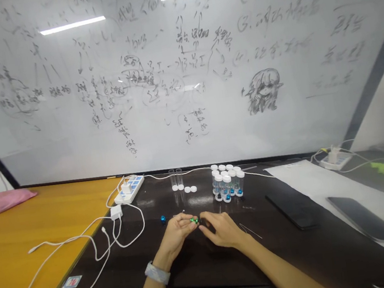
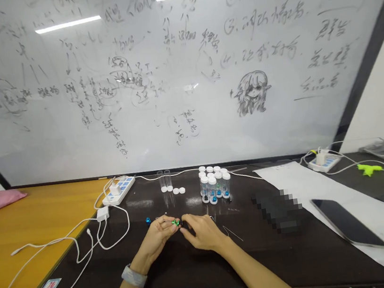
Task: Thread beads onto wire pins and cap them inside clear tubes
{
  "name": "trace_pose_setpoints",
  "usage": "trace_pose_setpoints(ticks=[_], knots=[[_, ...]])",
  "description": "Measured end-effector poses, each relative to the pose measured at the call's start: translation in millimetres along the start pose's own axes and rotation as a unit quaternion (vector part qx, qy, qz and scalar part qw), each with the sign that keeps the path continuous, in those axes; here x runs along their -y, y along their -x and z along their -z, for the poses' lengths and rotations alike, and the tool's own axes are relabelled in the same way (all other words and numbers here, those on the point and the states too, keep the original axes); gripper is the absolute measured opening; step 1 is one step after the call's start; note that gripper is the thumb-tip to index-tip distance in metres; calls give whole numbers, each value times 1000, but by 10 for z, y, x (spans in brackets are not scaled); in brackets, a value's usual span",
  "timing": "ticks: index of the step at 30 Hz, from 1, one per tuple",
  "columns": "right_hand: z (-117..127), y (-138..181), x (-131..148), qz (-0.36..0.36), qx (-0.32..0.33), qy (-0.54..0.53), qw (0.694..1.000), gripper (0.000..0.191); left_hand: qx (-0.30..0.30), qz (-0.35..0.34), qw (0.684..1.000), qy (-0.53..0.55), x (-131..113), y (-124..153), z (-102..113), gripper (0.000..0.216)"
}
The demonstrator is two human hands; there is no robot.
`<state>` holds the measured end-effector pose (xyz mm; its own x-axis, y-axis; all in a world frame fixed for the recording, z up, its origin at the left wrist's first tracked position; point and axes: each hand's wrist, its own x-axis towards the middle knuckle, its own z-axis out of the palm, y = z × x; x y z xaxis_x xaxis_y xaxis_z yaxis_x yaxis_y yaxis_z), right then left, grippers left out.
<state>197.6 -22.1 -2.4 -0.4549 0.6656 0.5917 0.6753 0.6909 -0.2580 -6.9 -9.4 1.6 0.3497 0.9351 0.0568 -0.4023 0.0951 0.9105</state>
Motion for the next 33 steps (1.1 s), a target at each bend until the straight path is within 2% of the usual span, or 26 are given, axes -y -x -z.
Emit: trace_pose_setpoints(ticks=[4,8,11,13,17,20,23,26,33], knots=[[3,-6,-2,8,14,17,1000,33,11,3,1000,-4,-3,0,-5,33],[12,-5,2,-7,-3,11,1000,18,4,0,1000,-1,-15,-3,-13,32],[-1,-5,3,9,-3,36,999,19,2,2,1000,-2,-26,0,-24,32],[-8,-5,4,14,6,39,999,29,0,2,1000,-2,-32,2,-31,33],[-2,-1,19,-7,-6,15,1000,17,-2,1,1000,-2,-27,4,-27,34],[-1,-1,30,5,-5,29,1000,18,-1,2,1000,-1,-14,1,-15,34],[-4,-4,32,6,9,35,999,29,2,3,1000,1,-5,-2,-9,34],[0,-5,35,-9,-2,18,1000,20,0,-2,1000,-1,-1,-3,-3,33],[-1,0,35,-5,3,15,1000,26,-1,0,1000,5,7,1,5,34]])
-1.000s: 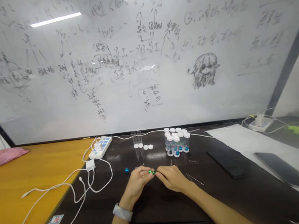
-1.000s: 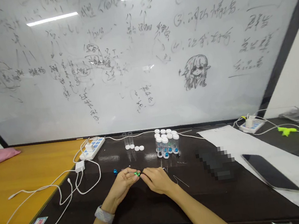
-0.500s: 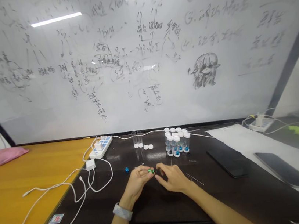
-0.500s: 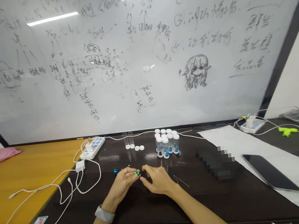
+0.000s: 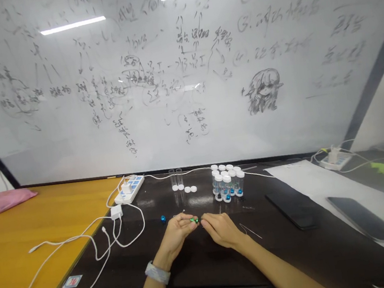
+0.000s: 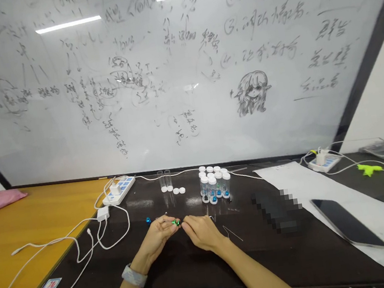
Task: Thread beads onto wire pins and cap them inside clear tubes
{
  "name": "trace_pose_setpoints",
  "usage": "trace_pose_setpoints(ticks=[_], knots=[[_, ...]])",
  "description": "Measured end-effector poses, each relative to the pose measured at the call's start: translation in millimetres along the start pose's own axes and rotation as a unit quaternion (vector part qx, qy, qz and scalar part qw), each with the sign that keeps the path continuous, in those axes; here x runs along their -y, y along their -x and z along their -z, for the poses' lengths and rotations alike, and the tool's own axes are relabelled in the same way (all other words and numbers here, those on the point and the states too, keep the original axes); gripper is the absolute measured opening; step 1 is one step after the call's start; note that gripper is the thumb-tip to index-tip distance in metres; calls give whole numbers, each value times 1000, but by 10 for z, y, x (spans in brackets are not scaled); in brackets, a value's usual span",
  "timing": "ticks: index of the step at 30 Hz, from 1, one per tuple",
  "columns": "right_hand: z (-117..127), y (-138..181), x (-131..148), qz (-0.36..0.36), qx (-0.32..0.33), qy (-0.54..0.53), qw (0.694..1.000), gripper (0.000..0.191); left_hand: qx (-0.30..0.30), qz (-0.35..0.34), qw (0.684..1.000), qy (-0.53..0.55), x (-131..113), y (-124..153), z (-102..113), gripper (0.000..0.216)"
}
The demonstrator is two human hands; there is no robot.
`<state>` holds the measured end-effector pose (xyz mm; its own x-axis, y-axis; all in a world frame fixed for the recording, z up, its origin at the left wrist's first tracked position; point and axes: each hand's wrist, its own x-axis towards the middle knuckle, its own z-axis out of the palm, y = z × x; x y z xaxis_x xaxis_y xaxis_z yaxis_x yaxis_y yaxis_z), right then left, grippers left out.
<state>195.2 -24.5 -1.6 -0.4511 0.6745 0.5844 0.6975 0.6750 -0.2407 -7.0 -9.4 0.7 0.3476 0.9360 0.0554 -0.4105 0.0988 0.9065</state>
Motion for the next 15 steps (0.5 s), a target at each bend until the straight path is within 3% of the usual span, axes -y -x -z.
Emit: trace_pose_setpoints(ticks=[2,15], knots=[[0,4,2,-3,-5,-8,1000,19,-1,-2,1000,0,1,0,-1,34],[-26,5,-10,-1,-9,7,1000,22,-6,1,1000,-1,-29,10,-30,35]])
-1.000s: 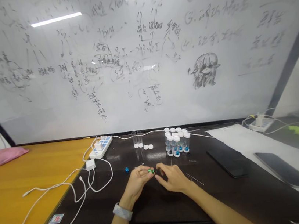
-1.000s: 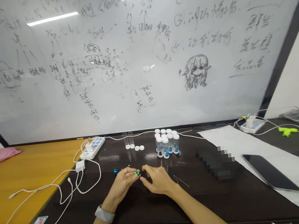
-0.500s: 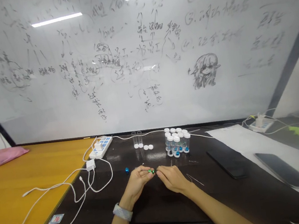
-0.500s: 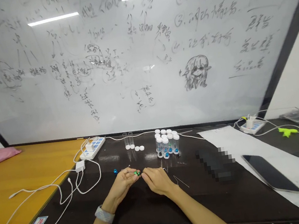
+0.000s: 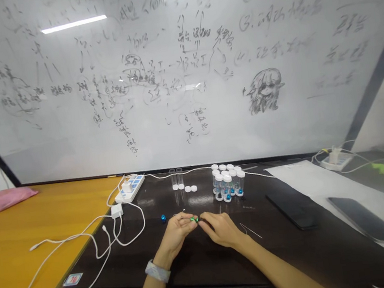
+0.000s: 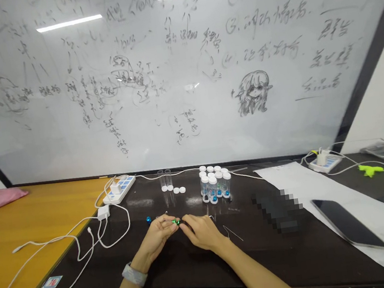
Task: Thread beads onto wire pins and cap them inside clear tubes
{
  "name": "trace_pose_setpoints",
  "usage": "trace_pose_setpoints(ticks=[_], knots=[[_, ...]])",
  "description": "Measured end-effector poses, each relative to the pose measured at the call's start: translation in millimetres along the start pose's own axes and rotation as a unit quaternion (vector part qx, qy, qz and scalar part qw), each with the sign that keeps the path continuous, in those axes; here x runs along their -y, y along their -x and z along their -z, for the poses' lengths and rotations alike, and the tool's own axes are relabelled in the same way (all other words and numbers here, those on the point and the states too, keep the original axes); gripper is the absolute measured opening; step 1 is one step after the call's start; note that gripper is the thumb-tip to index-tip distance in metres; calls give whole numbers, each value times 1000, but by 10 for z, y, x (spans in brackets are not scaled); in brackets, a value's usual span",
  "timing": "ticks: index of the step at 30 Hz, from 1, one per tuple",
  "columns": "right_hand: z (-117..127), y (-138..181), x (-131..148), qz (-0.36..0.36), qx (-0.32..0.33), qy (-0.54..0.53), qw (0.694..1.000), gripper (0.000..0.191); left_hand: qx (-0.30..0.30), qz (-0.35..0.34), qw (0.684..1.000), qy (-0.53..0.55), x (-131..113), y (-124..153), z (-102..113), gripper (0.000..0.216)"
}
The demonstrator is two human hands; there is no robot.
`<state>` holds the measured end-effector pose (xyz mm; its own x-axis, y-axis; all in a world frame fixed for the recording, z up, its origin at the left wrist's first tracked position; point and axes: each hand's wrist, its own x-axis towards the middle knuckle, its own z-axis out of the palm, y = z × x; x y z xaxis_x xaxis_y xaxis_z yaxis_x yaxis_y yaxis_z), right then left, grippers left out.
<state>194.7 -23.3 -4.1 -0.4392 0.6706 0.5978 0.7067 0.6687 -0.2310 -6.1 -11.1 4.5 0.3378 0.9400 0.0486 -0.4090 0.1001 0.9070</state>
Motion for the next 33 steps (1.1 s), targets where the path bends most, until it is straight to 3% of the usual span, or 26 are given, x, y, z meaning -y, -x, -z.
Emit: trace_pose_setpoints(ticks=[33], knots=[[32,6,13,-4,-4,-20,1000,21,8,-8,1000,-17,-15,8,-17,33]])
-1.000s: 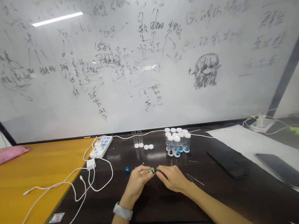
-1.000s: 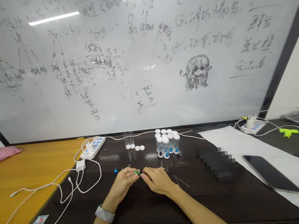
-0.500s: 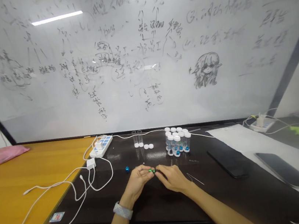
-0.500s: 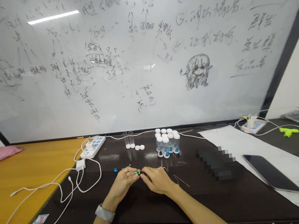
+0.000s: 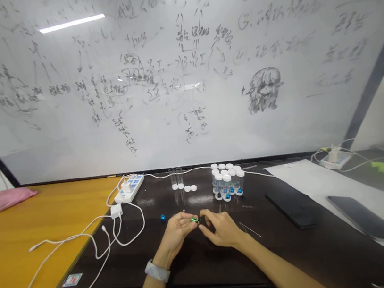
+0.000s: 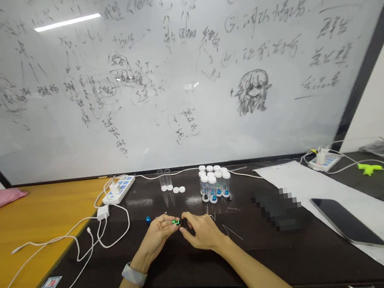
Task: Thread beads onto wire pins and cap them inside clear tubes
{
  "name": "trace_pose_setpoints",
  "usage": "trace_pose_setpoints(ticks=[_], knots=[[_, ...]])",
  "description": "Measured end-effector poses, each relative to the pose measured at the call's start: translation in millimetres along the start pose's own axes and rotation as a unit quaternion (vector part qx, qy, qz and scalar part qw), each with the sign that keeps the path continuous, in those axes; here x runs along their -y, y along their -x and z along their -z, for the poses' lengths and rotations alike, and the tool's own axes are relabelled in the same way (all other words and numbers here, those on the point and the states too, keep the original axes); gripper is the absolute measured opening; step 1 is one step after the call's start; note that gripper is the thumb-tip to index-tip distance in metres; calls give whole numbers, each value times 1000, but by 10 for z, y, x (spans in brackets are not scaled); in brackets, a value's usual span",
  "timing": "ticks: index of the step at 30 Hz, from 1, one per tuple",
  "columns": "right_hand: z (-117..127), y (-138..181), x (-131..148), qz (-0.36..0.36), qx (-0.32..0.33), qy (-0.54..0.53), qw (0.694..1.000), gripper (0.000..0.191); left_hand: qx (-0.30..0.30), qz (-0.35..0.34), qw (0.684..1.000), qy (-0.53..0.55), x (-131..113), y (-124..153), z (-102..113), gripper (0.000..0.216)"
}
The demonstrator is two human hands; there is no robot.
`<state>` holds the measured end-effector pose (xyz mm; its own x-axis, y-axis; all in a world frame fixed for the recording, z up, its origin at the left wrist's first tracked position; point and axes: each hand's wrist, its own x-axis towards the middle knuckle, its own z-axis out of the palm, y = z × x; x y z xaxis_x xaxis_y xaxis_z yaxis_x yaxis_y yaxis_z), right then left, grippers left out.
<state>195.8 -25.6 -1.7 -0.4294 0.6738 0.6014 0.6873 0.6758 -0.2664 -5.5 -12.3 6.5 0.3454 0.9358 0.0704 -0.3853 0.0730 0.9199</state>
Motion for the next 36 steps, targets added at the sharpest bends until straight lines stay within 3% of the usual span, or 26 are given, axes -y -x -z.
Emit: trace_pose_setpoints(ticks=[5,8,20,23,26,36], knots=[[-16,-1,-13,11,9,12,1000,29,1,1,1000,4,14,-5,9,32],[-14,-1,-10,1,0,0,1000,20,4,1,1000,2,23,-11,18,31],[-9,-3,-3,11,-3,16,1000,20,6,-1,1000,5,23,-12,22,32],[-10,-7,-5,13,8,15,1000,29,7,1,1000,11,30,-16,28,32],[-7,-1,-7,4,5,3,1000,19,8,1,1000,8,42,-24,40,31],[-10,1,-5,4,-2,0,1000,21,8,0,1000,8,45,-20,42,31]])
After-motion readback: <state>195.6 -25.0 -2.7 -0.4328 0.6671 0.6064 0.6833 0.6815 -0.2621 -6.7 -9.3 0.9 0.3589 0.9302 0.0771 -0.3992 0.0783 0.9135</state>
